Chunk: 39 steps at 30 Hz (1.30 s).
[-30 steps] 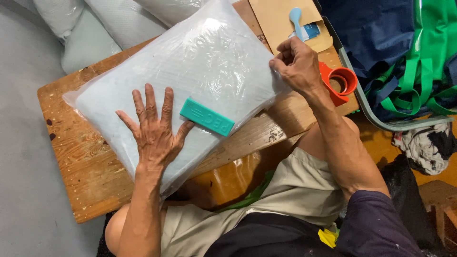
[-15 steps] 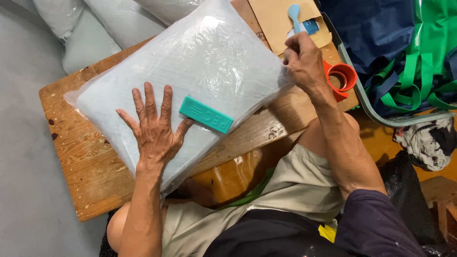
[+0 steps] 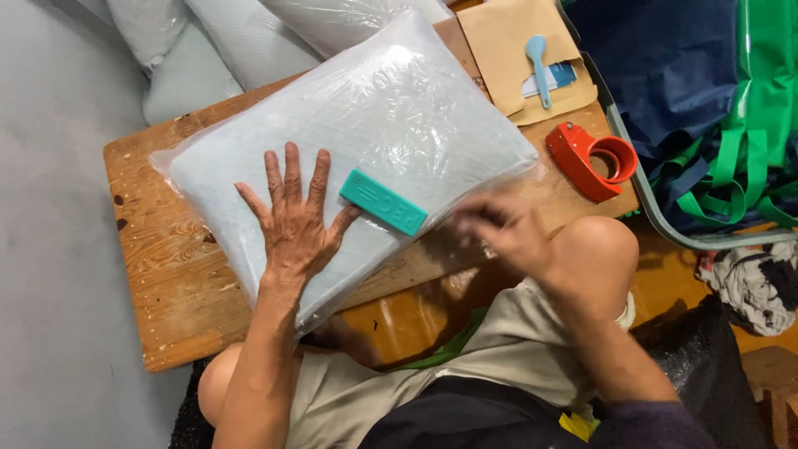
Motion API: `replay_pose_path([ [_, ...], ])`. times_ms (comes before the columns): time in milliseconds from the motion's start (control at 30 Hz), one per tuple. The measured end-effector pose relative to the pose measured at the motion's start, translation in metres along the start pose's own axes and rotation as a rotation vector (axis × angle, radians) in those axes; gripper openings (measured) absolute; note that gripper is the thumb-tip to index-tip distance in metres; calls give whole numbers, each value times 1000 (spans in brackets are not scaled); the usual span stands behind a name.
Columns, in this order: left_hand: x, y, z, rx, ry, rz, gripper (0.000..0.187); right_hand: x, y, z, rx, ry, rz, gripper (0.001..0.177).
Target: Manually flattening a pillow inside a plastic bag by pressing and smoothing it with hands and a plastic block.
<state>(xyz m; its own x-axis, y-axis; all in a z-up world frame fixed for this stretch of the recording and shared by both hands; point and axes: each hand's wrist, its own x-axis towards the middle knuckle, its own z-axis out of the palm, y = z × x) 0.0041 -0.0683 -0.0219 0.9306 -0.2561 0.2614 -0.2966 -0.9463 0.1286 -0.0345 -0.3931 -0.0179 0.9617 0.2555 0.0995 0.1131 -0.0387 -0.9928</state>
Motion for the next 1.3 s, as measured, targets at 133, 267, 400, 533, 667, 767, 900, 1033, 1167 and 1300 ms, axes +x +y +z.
replay_pose_path([
  [133,-1,1,0,12,9,6,87,-41,28,52,-11,-60,182,18],
  [267,1,2,1,-67,107,34,85,-70,77,88,-47,-74,155,11],
  [400,0,3,-1,-73,92,33,85,-78,139,96,-222,-202,197,11],
  [533,0,4,-3,-68,89,27,85,-72,116,93,-282,-395,389,24],
  [667,0,4,-3,-73,75,27,85,-83,162,99,-394,-442,377,18],
  [767,-1,5,-2,-74,69,24,85,-87,187,106,-493,-470,387,21],
  [900,-2,4,-1,-76,68,23,85,-75,163,111,-455,-412,469,19],
  [1033,-1,3,1,-75,78,27,86,-75,176,110,-688,-515,315,18],
  [1167,-1,4,0,-69,80,28,86,-73,166,112,-791,-487,290,26],
  [1300,-1,5,-2,-75,70,26,85,-92,224,113,-756,-388,392,42],
])
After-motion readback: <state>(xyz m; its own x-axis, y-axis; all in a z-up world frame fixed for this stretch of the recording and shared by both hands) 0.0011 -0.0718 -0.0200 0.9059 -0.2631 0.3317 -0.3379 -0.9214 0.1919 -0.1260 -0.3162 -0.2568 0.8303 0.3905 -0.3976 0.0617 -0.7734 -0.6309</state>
